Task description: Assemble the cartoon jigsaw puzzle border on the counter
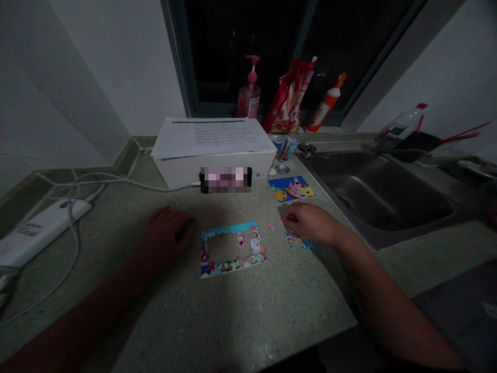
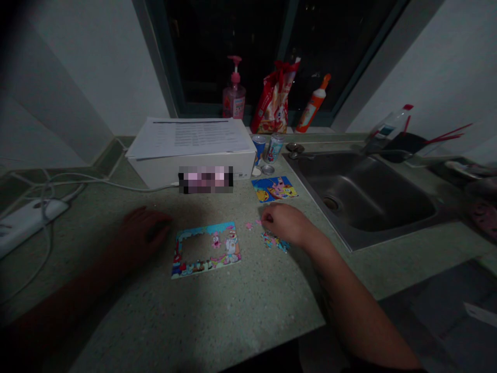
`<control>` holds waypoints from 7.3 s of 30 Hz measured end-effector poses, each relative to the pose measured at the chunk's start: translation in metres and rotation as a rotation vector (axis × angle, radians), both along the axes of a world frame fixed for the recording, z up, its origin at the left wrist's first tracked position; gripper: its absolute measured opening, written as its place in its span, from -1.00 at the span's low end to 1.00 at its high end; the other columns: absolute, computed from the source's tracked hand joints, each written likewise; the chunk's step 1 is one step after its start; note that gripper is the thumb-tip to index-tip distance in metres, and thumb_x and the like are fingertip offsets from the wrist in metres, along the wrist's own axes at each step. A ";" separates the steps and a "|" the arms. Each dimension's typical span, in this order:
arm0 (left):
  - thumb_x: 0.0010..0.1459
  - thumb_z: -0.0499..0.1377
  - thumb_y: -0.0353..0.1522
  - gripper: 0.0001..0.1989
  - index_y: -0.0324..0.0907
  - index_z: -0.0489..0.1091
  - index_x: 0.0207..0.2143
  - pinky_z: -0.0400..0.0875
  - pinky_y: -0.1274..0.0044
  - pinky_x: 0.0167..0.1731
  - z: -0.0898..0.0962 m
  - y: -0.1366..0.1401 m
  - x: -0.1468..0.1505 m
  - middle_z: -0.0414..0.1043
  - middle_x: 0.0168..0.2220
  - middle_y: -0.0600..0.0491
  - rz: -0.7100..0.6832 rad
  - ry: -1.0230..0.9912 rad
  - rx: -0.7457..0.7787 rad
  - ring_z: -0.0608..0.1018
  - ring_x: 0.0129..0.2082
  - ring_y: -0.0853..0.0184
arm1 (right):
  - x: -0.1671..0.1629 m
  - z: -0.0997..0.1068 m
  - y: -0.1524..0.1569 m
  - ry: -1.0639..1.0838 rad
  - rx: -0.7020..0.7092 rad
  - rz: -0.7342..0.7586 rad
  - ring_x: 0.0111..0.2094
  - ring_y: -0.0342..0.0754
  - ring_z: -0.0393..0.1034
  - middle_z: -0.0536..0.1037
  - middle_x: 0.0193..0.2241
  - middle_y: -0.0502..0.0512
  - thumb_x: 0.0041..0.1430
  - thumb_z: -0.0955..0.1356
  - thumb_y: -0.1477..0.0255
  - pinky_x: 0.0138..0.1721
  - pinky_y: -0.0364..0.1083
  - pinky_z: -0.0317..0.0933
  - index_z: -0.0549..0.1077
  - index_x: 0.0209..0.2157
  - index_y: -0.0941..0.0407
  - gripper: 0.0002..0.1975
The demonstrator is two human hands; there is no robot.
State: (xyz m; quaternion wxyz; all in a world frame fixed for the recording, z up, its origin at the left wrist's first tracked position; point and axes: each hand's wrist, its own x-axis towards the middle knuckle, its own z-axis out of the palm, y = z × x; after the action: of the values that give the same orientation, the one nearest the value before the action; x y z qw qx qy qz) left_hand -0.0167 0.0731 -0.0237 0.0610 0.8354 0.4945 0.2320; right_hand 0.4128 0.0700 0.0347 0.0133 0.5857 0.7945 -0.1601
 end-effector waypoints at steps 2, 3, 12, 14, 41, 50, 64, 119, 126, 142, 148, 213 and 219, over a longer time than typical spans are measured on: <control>0.39 0.12 -0.27 -0.78 -0.01 0.56 -0.06 0.26 -0.08 0.41 0.000 0.000 0.000 0.71 -0.08 -0.04 0.002 -0.006 0.003 0.69 -0.01 0.02 | -0.002 0.001 -0.001 0.005 0.009 0.010 -0.23 0.06 0.60 0.74 -0.23 0.13 0.32 0.41 0.49 -0.20 -0.02 0.33 0.66 -0.25 0.05 -0.86; 0.39 0.12 -0.27 -0.78 -0.01 0.56 -0.06 0.26 -0.08 0.41 0.001 0.000 0.000 0.71 -0.08 -0.04 0.003 -0.007 0.003 0.70 -0.01 0.02 | -0.003 0.001 -0.001 0.010 0.013 0.013 -0.22 0.06 0.60 0.74 -0.23 0.13 0.32 0.41 0.49 -0.20 -0.02 0.33 0.66 -0.25 0.05 -0.86; 0.42 0.10 -0.26 -0.76 0.01 0.56 -0.04 0.25 -0.08 0.42 0.000 0.000 -0.001 0.70 -0.04 -0.03 0.008 0.011 -0.002 0.69 0.03 0.01 | 0.002 0.006 0.001 0.043 0.024 -0.022 -0.27 0.05 0.60 0.74 -0.28 0.10 0.32 0.39 0.49 -0.24 -0.03 0.31 0.68 -0.26 0.05 -0.82; 0.41 0.10 -0.27 -0.76 -0.03 0.55 -0.04 0.27 -0.09 0.41 -0.002 0.001 -0.001 0.70 -0.05 -0.06 0.003 0.015 0.006 0.69 0.01 0.01 | 0.010 0.008 0.003 0.042 0.008 -0.048 -0.32 0.04 0.58 0.73 -0.33 0.09 0.32 0.38 0.48 -0.27 -0.04 0.29 0.68 -0.28 0.05 -0.82; 0.39 0.09 -0.22 -0.73 -0.05 0.55 -0.05 0.30 -0.10 0.39 -0.001 0.002 -0.002 0.71 -0.06 -0.07 0.001 0.019 0.003 0.70 0.00 -0.01 | 0.049 0.011 0.005 0.049 -0.079 -0.110 -0.30 0.02 0.61 0.77 -0.29 0.09 0.26 0.41 0.41 -0.23 -0.04 0.31 0.72 -0.28 0.03 -0.82; 0.40 0.08 -0.20 -0.72 -0.02 0.55 -0.04 0.34 -0.06 0.37 -0.003 0.004 -0.003 0.71 -0.05 -0.07 0.001 0.020 0.009 0.69 0.02 0.00 | 0.051 0.011 0.004 -0.035 -0.120 -0.167 -0.30 0.04 0.62 0.76 -0.31 0.12 0.23 0.43 0.49 -0.25 -0.05 0.34 0.70 -0.31 0.07 -0.86; 0.38 0.09 -0.23 -0.75 0.03 0.56 -0.06 0.32 -0.08 0.40 0.002 0.002 -0.001 0.72 -0.05 -0.04 0.014 0.017 -0.001 0.70 0.00 -0.01 | 0.035 0.018 -0.006 0.009 -0.220 -0.075 -0.36 0.01 0.57 0.74 -0.35 0.13 0.30 0.47 0.41 -0.32 -0.03 0.27 0.70 -0.29 0.10 -0.88; 0.38 0.10 -0.24 -0.76 -0.01 0.55 -0.06 0.28 -0.08 0.41 0.002 0.001 0.001 0.72 -0.06 -0.07 0.016 0.014 -0.018 0.69 0.00 0.01 | -0.023 0.002 -0.012 0.111 0.033 0.082 -0.09 0.08 0.59 0.70 -0.10 0.14 0.41 0.41 0.46 -0.03 0.02 0.36 0.67 0.01 0.01 -0.77; 0.38 0.10 -0.23 -0.76 0.01 0.56 -0.07 0.29 -0.08 0.42 0.002 0.001 0.000 0.72 -0.06 -0.06 0.010 -0.001 -0.015 0.69 0.01 -0.02 | -0.025 0.003 -0.011 0.102 0.004 0.053 -0.18 0.08 0.58 0.69 -0.21 0.10 0.39 0.42 0.45 -0.13 0.02 0.33 0.65 -0.09 0.01 -0.85; 0.39 0.08 -0.24 -0.74 -0.03 0.56 -0.05 0.29 -0.09 0.41 0.004 0.001 0.001 0.72 -0.06 -0.09 0.010 0.049 -0.018 0.69 0.01 -0.01 | -0.024 -0.003 -0.012 0.110 0.034 0.077 -0.23 0.03 0.53 0.66 -0.26 0.07 0.38 0.41 0.46 -0.19 0.00 0.26 0.63 -0.15 0.04 -0.89; 0.40 0.08 -0.24 -0.73 -0.04 0.55 -0.03 0.24 -0.07 0.44 0.002 0.000 0.000 0.72 -0.03 -0.07 0.019 0.055 -0.015 0.68 0.04 0.02 | -0.022 -0.005 -0.012 0.128 0.071 0.119 -0.11 0.06 0.57 0.68 -0.11 0.12 0.40 0.40 0.46 -0.07 0.01 0.34 0.65 -0.01 0.01 -0.78; 0.38 0.09 -0.23 -0.73 -0.03 0.57 -0.06 0.26 -0.07 0.43 0.005 0.000 0.001 0.72 -0.04 -0.08 0.012 0.027 -0.028 0.69 0.03 -0.01 | -0.006 0.003 -0.005 0.071 0.053 0.058 -0.15 0.09 0.60 0.73 -0.14 0.14 0.37 0.37 0.47 -0.07 0.03 0.36 0.68 -0.03 0.03 -0.75; 0.38 0.11 -0.24 -0.77 0.02 0.56 -0.07 0.26 -0.07 0.43 0.006 0.000 0.001 0.72 -0.06 -0.05 0.014 0.019 -0.033 0.69 0.01 0.00 | -0.007 0.003 -0.005 0.071 0.053 0.056 -0.20 0.05 0.58 0.72 -0.18 0.10 0.35 0.38 0.48 -0.13 0.00 0.34 0.67 -0.08 0.02 -0.78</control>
State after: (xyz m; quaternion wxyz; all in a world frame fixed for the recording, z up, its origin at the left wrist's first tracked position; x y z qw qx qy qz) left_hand -0.0153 0.0732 -0.0176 0.0683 0.8329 0.5047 0.2166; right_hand 0.4057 0.0648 0.0374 -0.0256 0.5573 0.8145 -0.1592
